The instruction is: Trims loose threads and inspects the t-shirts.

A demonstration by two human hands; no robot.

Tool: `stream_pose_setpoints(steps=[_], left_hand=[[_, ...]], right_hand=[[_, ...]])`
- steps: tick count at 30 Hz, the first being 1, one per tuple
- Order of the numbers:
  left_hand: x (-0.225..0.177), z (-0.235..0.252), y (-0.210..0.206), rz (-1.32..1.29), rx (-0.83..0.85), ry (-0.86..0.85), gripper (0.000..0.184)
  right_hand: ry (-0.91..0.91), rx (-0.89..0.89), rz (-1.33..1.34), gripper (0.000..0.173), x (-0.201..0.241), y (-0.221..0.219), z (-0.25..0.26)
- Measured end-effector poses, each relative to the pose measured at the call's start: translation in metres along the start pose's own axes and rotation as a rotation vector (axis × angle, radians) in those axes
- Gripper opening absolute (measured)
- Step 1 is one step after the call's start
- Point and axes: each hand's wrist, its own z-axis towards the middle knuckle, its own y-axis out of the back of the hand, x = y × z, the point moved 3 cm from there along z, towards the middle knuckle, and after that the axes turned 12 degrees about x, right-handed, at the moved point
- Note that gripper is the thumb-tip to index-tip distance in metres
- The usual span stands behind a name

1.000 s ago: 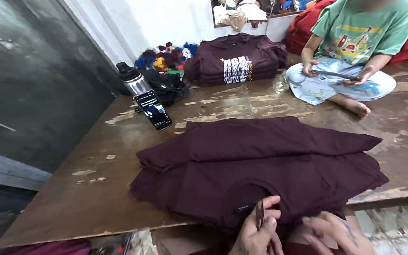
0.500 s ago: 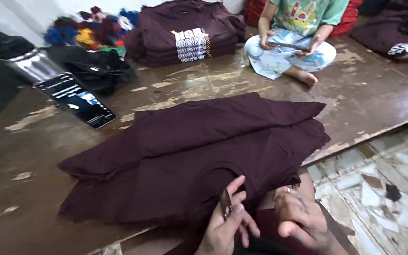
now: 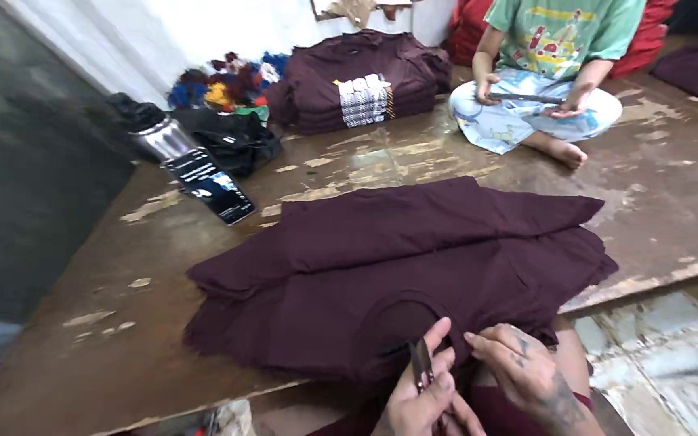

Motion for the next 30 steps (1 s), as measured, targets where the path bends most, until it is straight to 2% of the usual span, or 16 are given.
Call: stream_pose_setpoints(steps=[4,7,10,11,13,15,18,23,28,30], left_hand=[[-0.015,0.0,-0.007,0.121,0.001,0.017,0.066],[-0.021,-0.003,-0.009,0.365,-0.001,0.026,0.06],[-0.029,-0.004,0.001,0.921,-0.01,-0.097,0.043],[-0.034,-0.003,0.004,1.188,-0.05,-0.184,0.041],[-0.05,0.004,0.006,1.612,-0.122,-0.271,0.053],[-0.069,0.011,-0.001,1.811,-0.08,-0.244,0.048],[-0.084,0.02,-0.009,1.921,0.015,-0.291,0.034],[-0.082,0.03,-0.006,1.948,0.104,-0.356,0.034],[-0.074,0.027,-0.002,1.968,0.082,-0.361,0.034],[-0.071,0.025,-0.001,1.96,0.054,-0.357,0.033]], right_hand=[[-0.029,0.106,-0.051,0.027,0.009,0.014,0.0],[-0.029,0.157,0.031,0.023,0.016,0.021,0.002],[-0.014,0.127,0.094,0.018,0.014,0.021,0.001],[-0.017,0.111,0.099,0.017,0.013,0.02,-0.001],[-0.016,0.069,0.107,0.013,0.01,0.019,-0.006],[0.001,0.024,0.114,0.011,0.01,0.019,-0.007],[0.008,-0.009,0.103,0.011,0.013,0.027,-0.004],[0.004,-0.027,0.08,0.014,0.014,0.028,-0.003],[0.0,-0.026,0.082,0.015,0.015,0.025,-0.004],[0.025,0.003,0.139,0.021,0.018,0.025,-0.007]])
